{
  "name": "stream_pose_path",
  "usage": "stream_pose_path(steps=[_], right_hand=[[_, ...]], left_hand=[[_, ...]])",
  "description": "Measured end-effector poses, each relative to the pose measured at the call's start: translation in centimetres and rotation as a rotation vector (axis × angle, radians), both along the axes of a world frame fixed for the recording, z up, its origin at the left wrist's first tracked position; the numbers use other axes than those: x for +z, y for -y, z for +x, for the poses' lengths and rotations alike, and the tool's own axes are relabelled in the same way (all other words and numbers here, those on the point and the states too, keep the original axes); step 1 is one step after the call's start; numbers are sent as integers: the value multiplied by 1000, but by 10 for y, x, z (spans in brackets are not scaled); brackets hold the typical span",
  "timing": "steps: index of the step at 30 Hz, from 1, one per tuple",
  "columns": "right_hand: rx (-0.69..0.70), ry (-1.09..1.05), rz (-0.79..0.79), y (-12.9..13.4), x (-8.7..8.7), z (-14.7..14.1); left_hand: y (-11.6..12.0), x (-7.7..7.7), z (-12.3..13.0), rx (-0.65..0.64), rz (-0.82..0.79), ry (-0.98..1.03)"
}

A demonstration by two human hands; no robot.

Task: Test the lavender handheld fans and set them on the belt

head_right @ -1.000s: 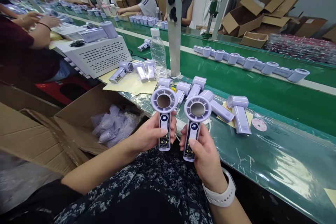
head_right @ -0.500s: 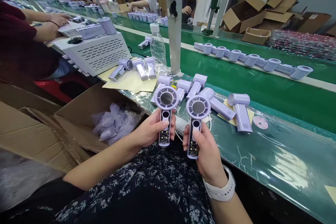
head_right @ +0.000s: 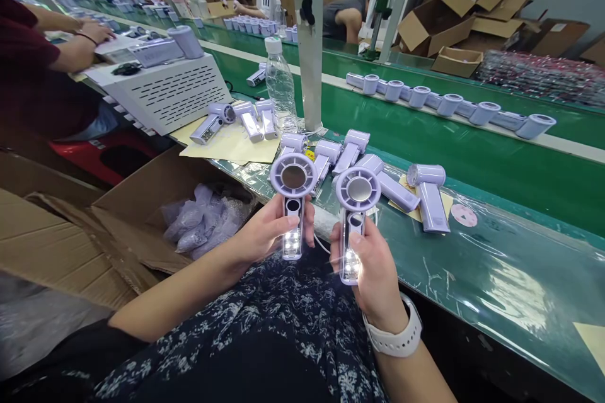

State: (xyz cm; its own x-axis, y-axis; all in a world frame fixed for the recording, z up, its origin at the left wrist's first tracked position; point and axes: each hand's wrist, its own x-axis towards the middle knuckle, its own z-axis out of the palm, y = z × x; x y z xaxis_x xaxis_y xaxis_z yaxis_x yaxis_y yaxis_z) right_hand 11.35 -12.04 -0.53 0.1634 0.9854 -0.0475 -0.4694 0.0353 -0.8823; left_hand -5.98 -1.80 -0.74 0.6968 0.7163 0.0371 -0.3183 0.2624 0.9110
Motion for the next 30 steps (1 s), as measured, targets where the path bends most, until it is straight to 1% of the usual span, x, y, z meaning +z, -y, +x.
stream_pose_path(steps=[2, 4, 6, 9, 12, 16, 18, 20, 22, 25, 27, 30], right_hand=[[-8, -40, -8, -2, 0, 0], [34, -119, -7, -3, 1, -1], [75, -187, -1, -5, 4, -3], [53, -224, -31, -5, 11, -7], [45, -233, -29, 2, 21, -11], [30, -150, 57, 14, 36, -12], [2, -146, 62, 15, 40, -12], [-39, -186, 30, 11, 42, -13], [-62, -252, -30, 5, 42, -15], [-18, -310, -105, -2, 39, -18], [25, -309, -120, -3, 37, -19], [45, -282, -107, -1, 35, -19]], left_hand=[[1, 1, 0, 34, -2, -35], [3, 3, 0, 54, -2, -72], [6, 5, 0, 50, -15, -82], [10, 9, -1, 15, -53, -41], [17, 22, -5, -14, -48, 18], [26, 45, -12, -46, -55, 95], [27, 49, -13, -28, -74, 89], [25, 46, -11, -26, -118, 88], [21, 37, -6, -72, -189, 92], [16, 26, 1, -148, -315, 48], [14, 22, 3, -134, -357, 26], [12, 22, 2, -84, -345, 73]])
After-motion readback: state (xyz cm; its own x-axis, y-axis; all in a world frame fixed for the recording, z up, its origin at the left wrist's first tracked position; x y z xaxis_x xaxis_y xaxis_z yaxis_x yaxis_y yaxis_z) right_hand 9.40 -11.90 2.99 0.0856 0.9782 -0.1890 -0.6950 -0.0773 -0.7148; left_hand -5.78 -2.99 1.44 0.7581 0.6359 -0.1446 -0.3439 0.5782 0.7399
